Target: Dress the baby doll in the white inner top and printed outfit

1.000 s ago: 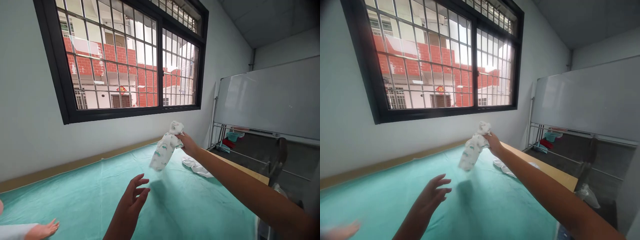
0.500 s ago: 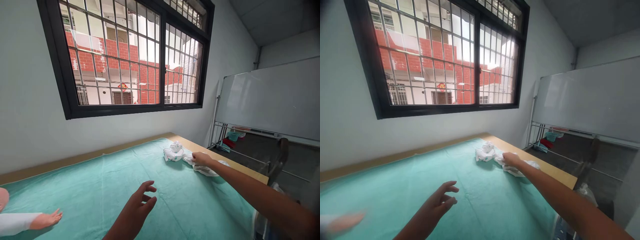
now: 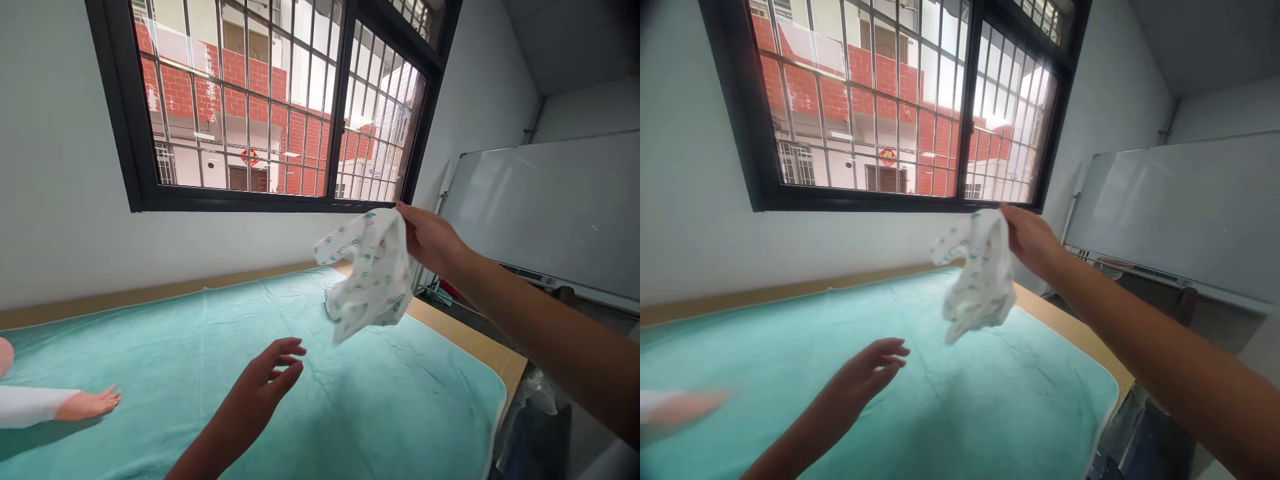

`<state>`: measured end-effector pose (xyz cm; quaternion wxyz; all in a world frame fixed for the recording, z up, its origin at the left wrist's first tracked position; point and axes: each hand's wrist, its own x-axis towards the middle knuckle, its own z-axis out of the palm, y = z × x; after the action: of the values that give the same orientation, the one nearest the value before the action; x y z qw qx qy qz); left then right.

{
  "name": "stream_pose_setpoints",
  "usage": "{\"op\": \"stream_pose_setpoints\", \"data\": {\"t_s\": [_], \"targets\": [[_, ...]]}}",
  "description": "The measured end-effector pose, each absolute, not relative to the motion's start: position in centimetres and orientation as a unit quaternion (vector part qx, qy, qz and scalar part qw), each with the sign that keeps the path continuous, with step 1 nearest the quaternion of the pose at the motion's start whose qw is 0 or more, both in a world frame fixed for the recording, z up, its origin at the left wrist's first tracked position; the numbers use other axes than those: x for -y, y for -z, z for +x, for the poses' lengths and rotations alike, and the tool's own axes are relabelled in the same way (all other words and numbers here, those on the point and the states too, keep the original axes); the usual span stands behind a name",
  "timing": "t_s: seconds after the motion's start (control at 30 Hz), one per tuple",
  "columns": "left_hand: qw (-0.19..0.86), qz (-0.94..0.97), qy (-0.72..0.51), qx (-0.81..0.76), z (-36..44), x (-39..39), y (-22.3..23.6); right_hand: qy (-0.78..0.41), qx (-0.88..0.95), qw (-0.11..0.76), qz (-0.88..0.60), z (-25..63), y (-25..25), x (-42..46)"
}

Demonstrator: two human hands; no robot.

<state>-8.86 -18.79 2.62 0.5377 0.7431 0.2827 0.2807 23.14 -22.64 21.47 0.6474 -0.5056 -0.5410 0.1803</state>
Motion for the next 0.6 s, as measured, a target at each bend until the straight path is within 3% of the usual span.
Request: {"op": "stream_pose_setpoints", "data": {"t_s": [0.1,0.2,0.33,0.5,0.6], "targets": [[0.540,0.742,-0.322,-0.232,-9.5,19.0,-3.6,-0.295,0.601,0.600,-0.439,17.0,-20.5,23.3],[0.534,0.744,-0.360,-0.180,-9.9,19.6,-4.6,-0.310,0.626,0.596,-0.396,13.0,-18.3,23.4],[0.498,0.725,-0.410,-0.243,-9.5,20.9,-5.9,-0.238,0.657,0.592,-0.401,10.0,-15.9,23.1],[0.484,0.723,-0.348,-0.350,-9.3,20.7,-6.2,-0.133,0.706,0.580,-0.385,7.0,-14.9,23.0],[0.470,0.689,-0.419,-0.357,-10.9,19.3,-6.5,-0.018,0.709,0.571,-0.413,6.4,-14.5,22.7]]}}
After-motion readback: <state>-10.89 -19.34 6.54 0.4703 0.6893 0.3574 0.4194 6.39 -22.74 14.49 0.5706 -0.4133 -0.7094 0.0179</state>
